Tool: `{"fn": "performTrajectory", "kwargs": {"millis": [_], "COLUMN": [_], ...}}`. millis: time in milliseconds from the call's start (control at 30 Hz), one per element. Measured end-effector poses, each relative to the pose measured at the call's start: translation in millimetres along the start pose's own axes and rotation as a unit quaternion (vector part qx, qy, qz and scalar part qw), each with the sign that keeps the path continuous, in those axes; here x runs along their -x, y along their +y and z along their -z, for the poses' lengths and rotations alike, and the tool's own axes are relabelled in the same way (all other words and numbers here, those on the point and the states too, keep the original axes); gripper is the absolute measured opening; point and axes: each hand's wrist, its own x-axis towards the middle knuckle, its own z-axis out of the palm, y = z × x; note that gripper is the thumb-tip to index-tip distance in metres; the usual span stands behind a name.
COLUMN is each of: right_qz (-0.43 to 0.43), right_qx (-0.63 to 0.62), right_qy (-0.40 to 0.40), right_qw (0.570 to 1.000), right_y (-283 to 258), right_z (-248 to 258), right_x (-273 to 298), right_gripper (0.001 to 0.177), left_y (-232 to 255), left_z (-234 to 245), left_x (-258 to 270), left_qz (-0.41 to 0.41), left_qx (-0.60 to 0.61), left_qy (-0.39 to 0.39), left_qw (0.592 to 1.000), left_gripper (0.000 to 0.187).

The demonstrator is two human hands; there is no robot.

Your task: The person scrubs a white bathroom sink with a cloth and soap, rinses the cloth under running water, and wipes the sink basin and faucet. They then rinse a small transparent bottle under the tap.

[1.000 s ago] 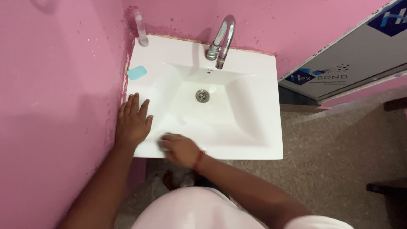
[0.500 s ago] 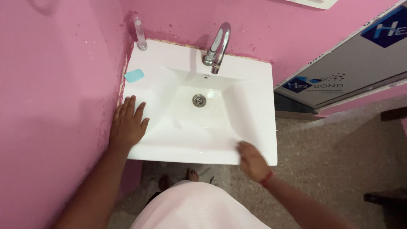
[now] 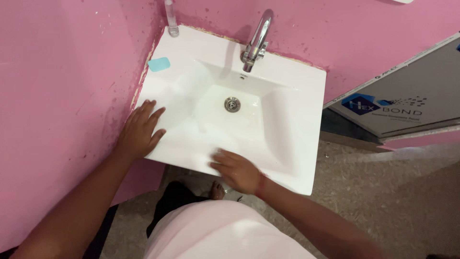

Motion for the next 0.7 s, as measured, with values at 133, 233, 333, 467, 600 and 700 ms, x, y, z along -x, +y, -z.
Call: {"fn": "performTrajectory", "kwargs": {"millis": [133, 233, 333, 467, 600, 700], "right_qz": [-0.180, -0.189, -0.181, -0.063, 0.098, 0.061], "right_qx": [0.076, 0.131, 0.119, 0.078, 0.125, 0.102], "right_qy": [-0.087, -0.124, -0.152, -0.121, -0.003, 0.026], "right_qw": [0.977, 0.965, 0.964, 0.988, 0.987, 0.993], "right_y": [21.8, 14.7, 3.4, -6.3, -23.2, -38.6], "right_z": [50.2, 71.9, 61.2, 17.5, -40.7, -64.3], "right_x": [124.4, 158.2, 129.6, 19.5, -101.2, -148.0], "right_gripper": [0.048, 0.058, 0.063, 0.061, 0.059, 0.055], "left_y": [1.6, -2.4, -1.2, -3.7, -5.5, -9.1], "left_z": [0.8, -0.7, -2.2, -4.0, -6.5, -6.5], "left_x": [15.4, 5.9, 17.8, 16.7, 21.4, 16.6], "left_qz": [-0.003, -0.013, 0.000, 0.000, 0.014, 0.069], "left_qx": [0.023, 0.039, 0.045, 0.038, 0.049, 0.183], "left_qy": [-0.003, 0.025, 0.055, 0.081, 0.090, 0.091], "left_qw": [1.000, 0.999, 0.997, 0.996, 0.995, 0.977], "left_gripper": [0.066, 0.071, 0.075, 0.078, 0.075, 0.067]}}
